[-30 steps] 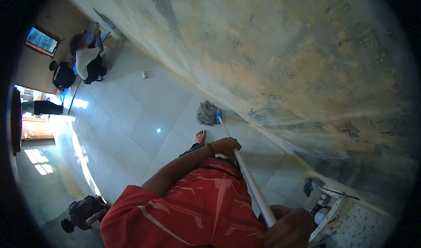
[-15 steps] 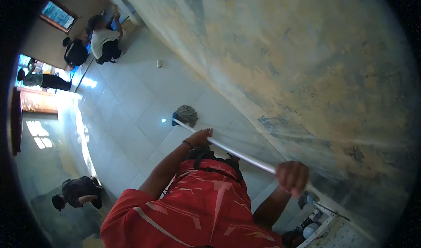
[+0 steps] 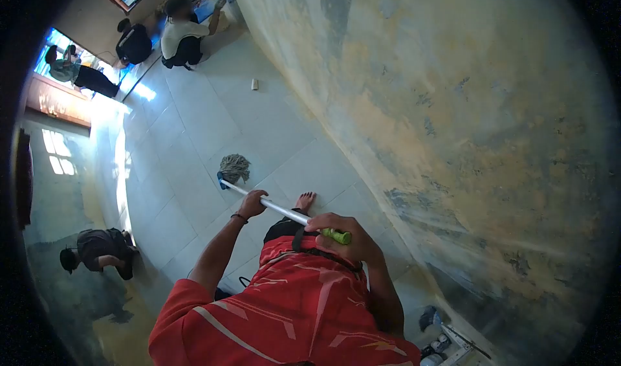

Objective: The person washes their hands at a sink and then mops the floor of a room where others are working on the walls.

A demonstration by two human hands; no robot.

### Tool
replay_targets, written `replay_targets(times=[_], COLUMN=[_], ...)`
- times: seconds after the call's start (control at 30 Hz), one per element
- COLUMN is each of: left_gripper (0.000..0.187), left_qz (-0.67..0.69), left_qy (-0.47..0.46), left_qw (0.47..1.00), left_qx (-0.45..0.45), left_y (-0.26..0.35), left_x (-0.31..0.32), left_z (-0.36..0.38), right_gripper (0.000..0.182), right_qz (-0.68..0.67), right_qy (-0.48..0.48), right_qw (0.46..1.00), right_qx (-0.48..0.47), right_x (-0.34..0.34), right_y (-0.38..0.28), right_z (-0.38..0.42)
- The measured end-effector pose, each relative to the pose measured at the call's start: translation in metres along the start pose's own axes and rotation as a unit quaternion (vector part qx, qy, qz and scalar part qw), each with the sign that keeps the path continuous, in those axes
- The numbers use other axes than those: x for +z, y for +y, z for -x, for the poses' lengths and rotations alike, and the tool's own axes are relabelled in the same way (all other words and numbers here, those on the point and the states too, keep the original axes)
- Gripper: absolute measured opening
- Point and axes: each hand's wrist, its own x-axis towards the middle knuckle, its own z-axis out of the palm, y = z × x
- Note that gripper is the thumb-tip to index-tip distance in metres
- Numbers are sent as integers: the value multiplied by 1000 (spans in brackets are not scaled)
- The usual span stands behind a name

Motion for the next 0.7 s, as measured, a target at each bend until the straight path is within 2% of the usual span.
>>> replay_targets(times=[0.07,0.1,0.13,0.17,0.2,0.27,0.33,0.4,0.47,0.5,0.6,0.63,0.7], left_gripper=[22,19,18,19,21,22,22,23,21,23,30,30,23], left_qz=[38,74,87,101,115,151,171,129,80,139,125,121,102], left_qy=[-2,-7,3,-39,-47,-78,-125,-194,-232,-261,-366,-376,-408], left_qw=[999,996,993,993,989,977,965,960,949,919,866,859,808], left_qx=[19,40,79,55,81,126,153,158,197,261,318,327,412], left_y=[13,21,37,56,78,111,148,184,246,237,295,311,335], left_x=[3,4,0,-4,-12,-5,0,8,-22,25,34,45,64], left_z=[-8,-12,-16,-20,-24,-33,-40,-41,-32,-38,-26,-20,-1], right_gripper=[20,20,16,17,17,29,43,42,30,28,22,20,18], right_qz=[51,52,45,38,38,93,93,52,14,-15,-87,-112,-108], right_qy=[57,55,93,131,133,199,298,297,300,287,230,243,255], right_qw=[993,993,991,986,986,958,912,913,880,873,831,807,799], right_qx=[-86,-86,-90,-94,-95,-186,-264,-276,-368,-394,-499,-526,-534], right_x=[-3,-4,-6,-9,-13,-21,-16,-17,-14,-10,5,17,37], right_y=[-8,-18,-31,-42,-48,-58,-73,-95,-106,-113,-131,-138,-148], right_z=[3,7,12,18,26,45,61,93,120,135,176,188,211])
